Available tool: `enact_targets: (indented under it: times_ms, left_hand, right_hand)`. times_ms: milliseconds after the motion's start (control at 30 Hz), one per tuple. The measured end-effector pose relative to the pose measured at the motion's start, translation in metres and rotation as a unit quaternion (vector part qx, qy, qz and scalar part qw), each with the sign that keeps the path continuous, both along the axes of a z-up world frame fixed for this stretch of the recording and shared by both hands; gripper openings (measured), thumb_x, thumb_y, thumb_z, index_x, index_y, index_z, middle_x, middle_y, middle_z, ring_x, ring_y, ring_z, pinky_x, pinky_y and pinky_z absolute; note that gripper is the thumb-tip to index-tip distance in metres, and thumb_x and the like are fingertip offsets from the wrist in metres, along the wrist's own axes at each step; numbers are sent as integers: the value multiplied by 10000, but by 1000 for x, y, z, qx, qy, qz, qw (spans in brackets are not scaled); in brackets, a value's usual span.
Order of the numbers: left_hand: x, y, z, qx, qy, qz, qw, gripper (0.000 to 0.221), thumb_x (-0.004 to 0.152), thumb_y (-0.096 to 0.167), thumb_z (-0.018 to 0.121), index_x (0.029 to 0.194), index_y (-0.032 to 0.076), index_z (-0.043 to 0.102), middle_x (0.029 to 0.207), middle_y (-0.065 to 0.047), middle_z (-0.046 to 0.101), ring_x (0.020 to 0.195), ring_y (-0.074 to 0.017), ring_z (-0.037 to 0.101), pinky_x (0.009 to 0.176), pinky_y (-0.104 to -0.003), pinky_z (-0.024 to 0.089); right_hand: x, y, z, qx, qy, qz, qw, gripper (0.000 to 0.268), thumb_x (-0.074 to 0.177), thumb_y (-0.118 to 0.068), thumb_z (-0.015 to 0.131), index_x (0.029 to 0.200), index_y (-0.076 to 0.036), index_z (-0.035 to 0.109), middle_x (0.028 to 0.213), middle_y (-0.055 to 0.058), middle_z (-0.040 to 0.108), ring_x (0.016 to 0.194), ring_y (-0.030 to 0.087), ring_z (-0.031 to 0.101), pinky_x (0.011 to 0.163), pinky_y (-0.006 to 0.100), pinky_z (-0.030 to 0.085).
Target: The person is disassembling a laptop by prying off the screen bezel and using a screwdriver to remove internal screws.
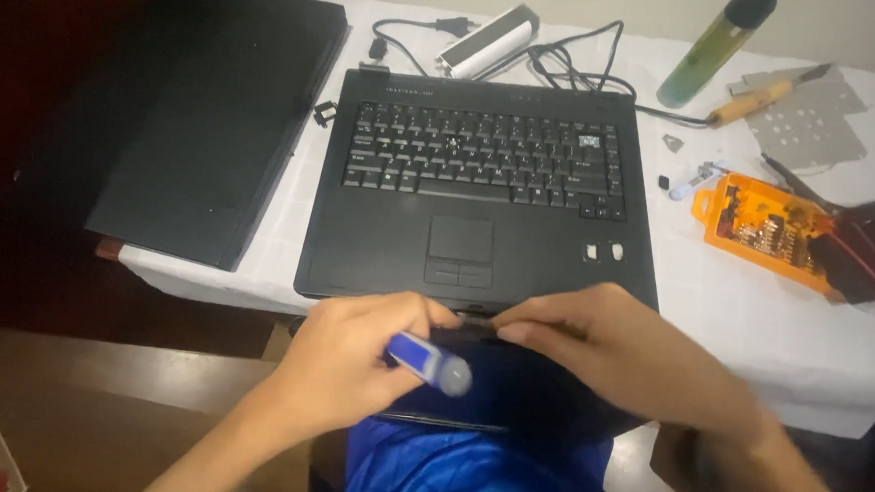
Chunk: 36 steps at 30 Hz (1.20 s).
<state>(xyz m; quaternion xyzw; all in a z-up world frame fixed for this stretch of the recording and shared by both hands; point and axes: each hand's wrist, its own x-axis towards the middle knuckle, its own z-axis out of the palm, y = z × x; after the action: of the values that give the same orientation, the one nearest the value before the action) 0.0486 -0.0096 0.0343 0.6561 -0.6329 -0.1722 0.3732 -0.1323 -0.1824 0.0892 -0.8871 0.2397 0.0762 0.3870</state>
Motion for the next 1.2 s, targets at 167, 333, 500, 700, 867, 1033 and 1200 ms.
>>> enact_targets:
  times_ms: [167,333,500,700,867,1033,1200]
  left_hand:
    - [-8,2,-3,-116,-123,-42,985,247,940,110,695,804,116,489,1043,5,669,624,-160,573,477,-281,409]
    - [-10,2,-10,-267,-166,-50,948,369,988,187,703,699,102,490,935,-85,733,718,-180,701,592,-255,535]
    - [-12,-5,-14,-333,-176,-66,924,385,955,109,749,674,57,491,860,-109,723,700,-223,734,630,-268,613]
    - [-13,-7,-15,-348,-161,-63,921,349,934,86,765,667,22,549,829,-126,723,676,-224,736,628,-281,642]
    - [-17,-3,-13,-303,-119,-56,944,386,965,113,723,688,75,457,850,-119,719,663,-200,700,598,-271,585]
    - [-21,-3,-7,-218,-61,-6,974,371,936,194,765,699,109,492,853,-36,735,675,-125,709,572,-220,521]
    - [-24,-3,-1,-223,-55,-5,973,359,936,195,752,702,100,498,847,-22,712,659,-113,679,581,-222,514]
  right_hand:
    - [22,-3,12,59,146,0,987,304,949,-380,659,909,-183,887,737,-105,807,686,19,612,750,195,494]
    - [31,-5,11,237,151,-62,958,329,869,-251,705,1091,-125,913,1118,-54,910,1004,16,734,982,176,496]
    - [38,-4,14,286,181,-131,932,340,820,-151,725,1100,-66,898,1162,35,901,1090,94,765,1043,203,485]
    - [37,0,8,251,170,-107,947,335,825,-181,710,1082,-101,911,1184,-24,903,1109,27,752,1049,165,481]
    - [39,0,9,304,166,-122,930,343,834,-127,698,1094,-41,904,1168,37,906,1075,70,738,1045,197,487]
    - [43,3,17,279,187,-157,929,401,797,-110,724,1159,-118,895,1193,-3,902,1117,61,746,1055,171,441]
    - [22,-9,-8,222,91,-16,971,275,889,-209,676,1055,-135,882,1042,-78,863,965,6,706,926,181,486]
